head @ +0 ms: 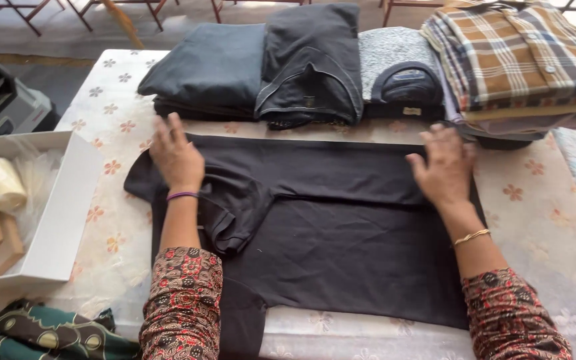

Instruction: Folding a variety of garments including t-shirts and a patterned dress on a workspace table.

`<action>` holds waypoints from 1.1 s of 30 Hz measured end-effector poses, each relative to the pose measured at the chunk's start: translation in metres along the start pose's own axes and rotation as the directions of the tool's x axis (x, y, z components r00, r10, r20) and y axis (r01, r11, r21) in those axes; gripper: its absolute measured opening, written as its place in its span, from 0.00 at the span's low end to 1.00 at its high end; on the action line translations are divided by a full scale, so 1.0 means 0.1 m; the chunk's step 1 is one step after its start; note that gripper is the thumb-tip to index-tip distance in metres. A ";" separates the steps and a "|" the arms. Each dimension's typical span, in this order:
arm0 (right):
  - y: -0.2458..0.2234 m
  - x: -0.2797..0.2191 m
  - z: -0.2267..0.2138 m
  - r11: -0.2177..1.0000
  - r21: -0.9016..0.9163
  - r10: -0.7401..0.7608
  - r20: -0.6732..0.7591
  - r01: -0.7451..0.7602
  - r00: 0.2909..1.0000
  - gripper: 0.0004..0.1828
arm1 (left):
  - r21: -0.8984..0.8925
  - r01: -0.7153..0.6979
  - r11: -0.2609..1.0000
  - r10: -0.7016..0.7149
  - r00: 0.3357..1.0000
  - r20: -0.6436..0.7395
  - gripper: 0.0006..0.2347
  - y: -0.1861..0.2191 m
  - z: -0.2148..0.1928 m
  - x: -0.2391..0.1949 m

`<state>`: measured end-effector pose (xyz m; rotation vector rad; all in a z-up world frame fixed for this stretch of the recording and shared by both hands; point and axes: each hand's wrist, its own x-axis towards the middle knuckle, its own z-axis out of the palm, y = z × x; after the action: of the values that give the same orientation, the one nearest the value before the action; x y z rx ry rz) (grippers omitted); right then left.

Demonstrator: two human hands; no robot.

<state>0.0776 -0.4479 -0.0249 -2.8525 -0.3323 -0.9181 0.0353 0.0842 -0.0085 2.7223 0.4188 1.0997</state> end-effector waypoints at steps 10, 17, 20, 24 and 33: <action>-0.24 -0.05 0.34 0.980 0.190 -0.152 0.516 0.061 0.843 0.40 | -0.074 -0.179 0.981 0.185 0.756 0.628 0.31 0.24 0.40 -0.18; 0.44 -0.05 0.54 0.984 -0.019 0.162 0.484 -0.174 0.860 0.43 | 0.168 0.123 0.978 -0.196 0.815 0.545 0.33 -0.49 0.44 -0.11; 0.42 -0.07 0.58 0.978 -0.070 0.208 0.435 -0.197 0.876 0.43 | 0.160 0.084 0.984 -0.155 0.844 0.513 0.31 -0.26 0.19 -0.09; -0.23 -0.08 0.15 0.996 0.090 -0.054 0.363 0.023 0.930 0.40 | -0.064 -0.045 0.997 0.071 0.855 0.513 0.27 -0.08 0.17 -0.03; -0.34 -0.05 0.08 0.980 0.186 -0.141 0.429 0.066 0.892 0.38 | -0.370 0.208 0.906 -0.051 0.919 0.392 0.21 -0.77 0.43 -0.03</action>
<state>0.0695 -0.4143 -0.0322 -2.8768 -0.5818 -0.2235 0.0489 0.1534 -0.0617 2.4072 0.2713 0.5323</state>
